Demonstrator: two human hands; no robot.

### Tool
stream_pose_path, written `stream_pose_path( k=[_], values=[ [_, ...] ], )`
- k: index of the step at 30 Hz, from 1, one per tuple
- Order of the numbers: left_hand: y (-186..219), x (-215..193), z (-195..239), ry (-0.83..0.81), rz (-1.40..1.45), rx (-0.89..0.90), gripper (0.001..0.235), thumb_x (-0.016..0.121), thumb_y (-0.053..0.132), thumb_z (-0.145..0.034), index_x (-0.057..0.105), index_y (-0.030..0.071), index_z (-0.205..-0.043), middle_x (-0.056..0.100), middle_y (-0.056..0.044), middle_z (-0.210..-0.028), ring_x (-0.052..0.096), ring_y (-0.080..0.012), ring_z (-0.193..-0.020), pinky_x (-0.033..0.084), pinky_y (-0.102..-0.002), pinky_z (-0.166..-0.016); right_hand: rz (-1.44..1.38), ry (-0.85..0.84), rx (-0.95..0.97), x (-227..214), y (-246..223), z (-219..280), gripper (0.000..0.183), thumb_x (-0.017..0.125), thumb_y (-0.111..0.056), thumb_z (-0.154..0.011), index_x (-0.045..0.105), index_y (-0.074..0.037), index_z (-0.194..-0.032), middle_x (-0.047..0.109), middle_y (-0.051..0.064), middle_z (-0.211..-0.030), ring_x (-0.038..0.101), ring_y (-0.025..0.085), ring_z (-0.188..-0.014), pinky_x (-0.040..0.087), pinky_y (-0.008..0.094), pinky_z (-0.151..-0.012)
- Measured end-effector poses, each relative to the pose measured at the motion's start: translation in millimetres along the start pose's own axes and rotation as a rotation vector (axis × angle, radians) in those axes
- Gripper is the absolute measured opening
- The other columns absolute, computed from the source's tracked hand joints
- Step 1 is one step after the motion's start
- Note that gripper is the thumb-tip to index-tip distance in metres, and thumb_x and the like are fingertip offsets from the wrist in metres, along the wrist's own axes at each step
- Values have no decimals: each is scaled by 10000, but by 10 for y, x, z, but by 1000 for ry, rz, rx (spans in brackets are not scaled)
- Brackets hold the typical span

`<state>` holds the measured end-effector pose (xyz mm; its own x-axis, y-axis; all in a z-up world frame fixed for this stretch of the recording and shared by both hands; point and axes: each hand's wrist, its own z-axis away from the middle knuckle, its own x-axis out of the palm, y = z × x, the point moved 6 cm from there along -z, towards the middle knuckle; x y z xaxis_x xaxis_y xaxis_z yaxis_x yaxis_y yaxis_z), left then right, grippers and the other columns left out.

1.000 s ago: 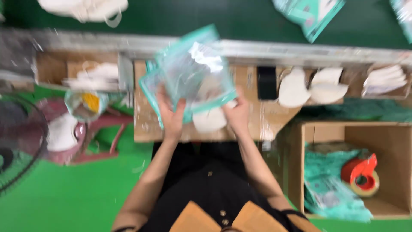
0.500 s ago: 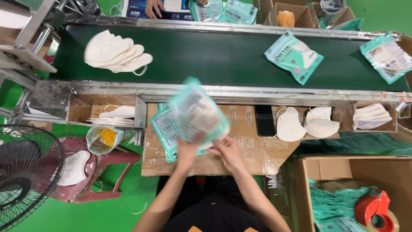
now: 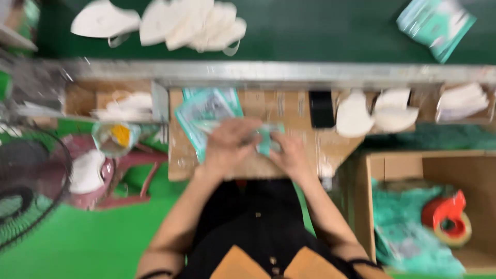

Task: Packaging white duckbill face masks into printed plastic bags at a workstation.

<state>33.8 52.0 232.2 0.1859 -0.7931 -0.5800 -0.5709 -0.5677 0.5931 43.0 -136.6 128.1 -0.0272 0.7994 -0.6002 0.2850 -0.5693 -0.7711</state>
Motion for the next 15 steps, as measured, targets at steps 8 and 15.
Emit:
stream_pose_path(
  k=[8,15],
  values=[
    [-359,74,337,304,455,-466,174,695,-3,-975,705,-11,-1149,726,-113,-1010,668,-121,-840,543,-265,-776,-702,358,173,-237,202,-44,116,659,-30,-1036,629,-20,-1148,628,-31,-1016,569,71,-926,477,247,-865],
    [-374,74,386,205,227,-434,63,719,14,-974,692,-43,-969,673,-127,-816,648,-161,-745,515,-296,-706,-1091,296,242,-144,468,-54,37,609,-7,-1062,642,-11,-1047,674,10,-979,598,64,-860,495,233,-804]
  ],
)
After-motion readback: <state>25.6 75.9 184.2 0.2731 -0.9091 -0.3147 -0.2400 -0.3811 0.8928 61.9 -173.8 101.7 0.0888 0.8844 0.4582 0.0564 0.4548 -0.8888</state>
